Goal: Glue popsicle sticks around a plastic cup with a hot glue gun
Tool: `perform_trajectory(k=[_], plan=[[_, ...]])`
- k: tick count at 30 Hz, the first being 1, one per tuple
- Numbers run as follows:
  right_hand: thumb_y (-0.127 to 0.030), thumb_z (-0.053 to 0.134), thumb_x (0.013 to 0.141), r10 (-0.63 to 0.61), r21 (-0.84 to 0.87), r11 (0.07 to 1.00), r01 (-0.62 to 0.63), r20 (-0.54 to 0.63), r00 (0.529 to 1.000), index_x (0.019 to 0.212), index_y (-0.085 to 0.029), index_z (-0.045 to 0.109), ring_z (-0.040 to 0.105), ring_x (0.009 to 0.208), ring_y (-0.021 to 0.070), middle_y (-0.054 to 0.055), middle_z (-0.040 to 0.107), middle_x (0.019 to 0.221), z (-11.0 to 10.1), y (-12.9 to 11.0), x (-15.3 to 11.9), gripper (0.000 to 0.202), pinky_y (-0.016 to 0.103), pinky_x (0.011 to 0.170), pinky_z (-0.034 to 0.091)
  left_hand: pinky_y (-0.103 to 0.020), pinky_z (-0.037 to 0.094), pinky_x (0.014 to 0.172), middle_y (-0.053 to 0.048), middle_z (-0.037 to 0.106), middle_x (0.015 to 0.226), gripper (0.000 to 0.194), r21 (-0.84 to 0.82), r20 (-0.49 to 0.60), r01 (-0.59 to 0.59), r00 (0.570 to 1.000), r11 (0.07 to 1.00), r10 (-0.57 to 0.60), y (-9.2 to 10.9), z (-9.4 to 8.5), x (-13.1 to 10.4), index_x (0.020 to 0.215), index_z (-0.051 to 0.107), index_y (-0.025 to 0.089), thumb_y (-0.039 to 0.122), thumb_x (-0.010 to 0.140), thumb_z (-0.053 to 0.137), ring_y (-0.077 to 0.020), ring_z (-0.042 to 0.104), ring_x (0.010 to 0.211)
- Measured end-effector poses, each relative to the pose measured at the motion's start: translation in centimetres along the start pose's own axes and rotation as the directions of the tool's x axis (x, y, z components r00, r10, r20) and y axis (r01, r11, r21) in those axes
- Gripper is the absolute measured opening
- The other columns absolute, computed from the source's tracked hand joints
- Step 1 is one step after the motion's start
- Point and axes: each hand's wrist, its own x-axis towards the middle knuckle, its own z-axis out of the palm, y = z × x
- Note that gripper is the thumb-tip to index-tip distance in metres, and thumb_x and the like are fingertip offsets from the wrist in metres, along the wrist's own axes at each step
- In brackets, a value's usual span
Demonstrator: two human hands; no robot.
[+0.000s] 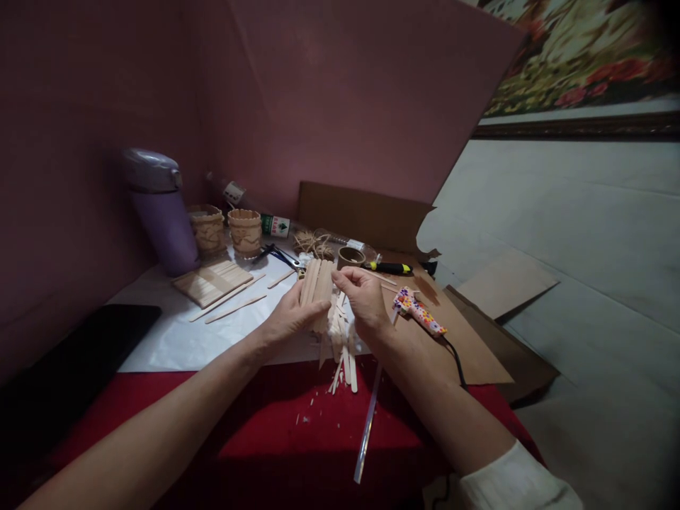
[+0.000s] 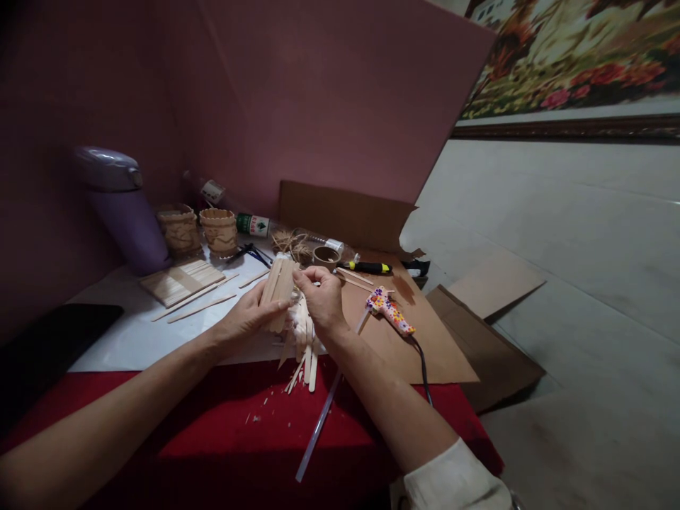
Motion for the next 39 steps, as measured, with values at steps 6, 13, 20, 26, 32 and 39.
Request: perform_trajectory(k=[6, 13, 20, 26, 32, 39], plan=[[-0.043, 0.073, 0.069, 0.046, 0.048, 0.998, -0.048, 0.029, 0.999, 0.064, -0.018, 0.063, 0.049, 0.070, 0.0141, 0.000, 0.057, 0.070, 0.1, 0.0, -0.3, 0.028, 0.028, 0.071, 0.042, -0.027, 0.047, 0.073, -0.007, 0.063, 0.104, 0.057, 0.030, 0.010, -0.021, 1.000, 0.999, 0.021, 0.1, 0.1, -0.2, 0.122, 0.053, 0.017, 0.036, 0.073, 0.075, -0.0177, 0.059, 0.086], [-0.044, 0.077, 0.066, 0.041, 0.085, 0.995, -0.044, 0.035, 0.999, 0.069, -0.018, 0.068, 0.055, 0.076, 0.0152, 0.002, 0.063, 0.078, 0.0, 0.0, -0.2, 0.028, 0.030, 0.078, 0.044, -0.027, 0.047, 0.073, -0.007, 0.063, 0.109, 0.057, 0.062, -0.022, -0.058, 0.998, 0.996, 0.060, -0.1, 0.1, -0.2, 0.120, 0.055, 0.017, 0.035, 0.071, 0.077, -0.0203, 0.059, 0.092], [-0.040, 0.064, 0.082, -0.190, -0.176, 0.967, 0.186, -0.008, 0.982, 0.082, -0.020, 0.069, 0.057, 0.090, 0.0199, 0.006, 0.065, 0.090, -0.5, -0.4, -0.5, 0.020, 0.035, 0.083, 0.045, -0.028, 0.051, 0.060, -0.003, 0.062, 0.089, 0.052, -0.144, -0.075, 0.006, 0.997, 0.990, -0.017, 0.5, 0.2, 0.1, 0.111, 0.052, 0.017, 0.037, 0.070, 0.077, -0.0149, 0.059, 0.068], [-0.025, 0.060, 0.086, -0.503, -0.421, 0.739, 0.527, 0.176, 0.846, 0.082, -0.023, 0.069, 0.056, 0.096, 0.0219, 0.005, 0.060, 0.095, -1.2, -1.6, -2.6, 0.009, 0.042, 0.091, 0.043, -0.027, 0.054, 0.058, -0.001, 0.063, 0.082, 0.032, -0.323, -0.138, 0.003, 0.989, 0.946, -0.050, 1.2, 0.1, 0.1, 0.094, 0.057, 0.016, 0.032, 0.072, 0.075, -0.0133, 0.060, 0.068], [-0.018, 0.058, 0.085, -0.591, -0.455, 0.576, 0.679, 0.342, 0.731, 0.096, -0.026, 0.072, 0.054, 0.101, 0.0238, 0.006, 0.059, 0.102, -1.4, -1.6, -3.5, 0.019, 0.045, 0.090, 0.044, -0.026, 0.056, 0.060, 0.000, 0.064, 0.084, 0.028, -0.370, -0.143, -0.012, 0.989, 0.929, -0.044, 0.8, -0.1, 0.1, 0.093, 0.059, 0.016, 0.029, 0.074, 0.074, -0.0128, 0.061, 0.071], [-0.013, 0.057, 0.081, -0.610, -0.455, 0.464, 0.760, 0.458, 0.646, 0.097, -0.023, 0.071, 0.052, 0.103, 0.0260, 0.008, 0.059, 0.106, -1.1, -1.5, -3.6, 0.024, 0.048, 0.089, 0.044, -0.029, 0.055, 0.061, -0.003, 0.063, 0.087, 0.039, -0.310, -0.159, -0.012, 0.987, 0.951, -0.039, 0.5, -0.3, 0.4, 0.099, 0.056, 0.016, 0.035, 0.071, 0.075, -0.0154, 0.061, 0.074]])
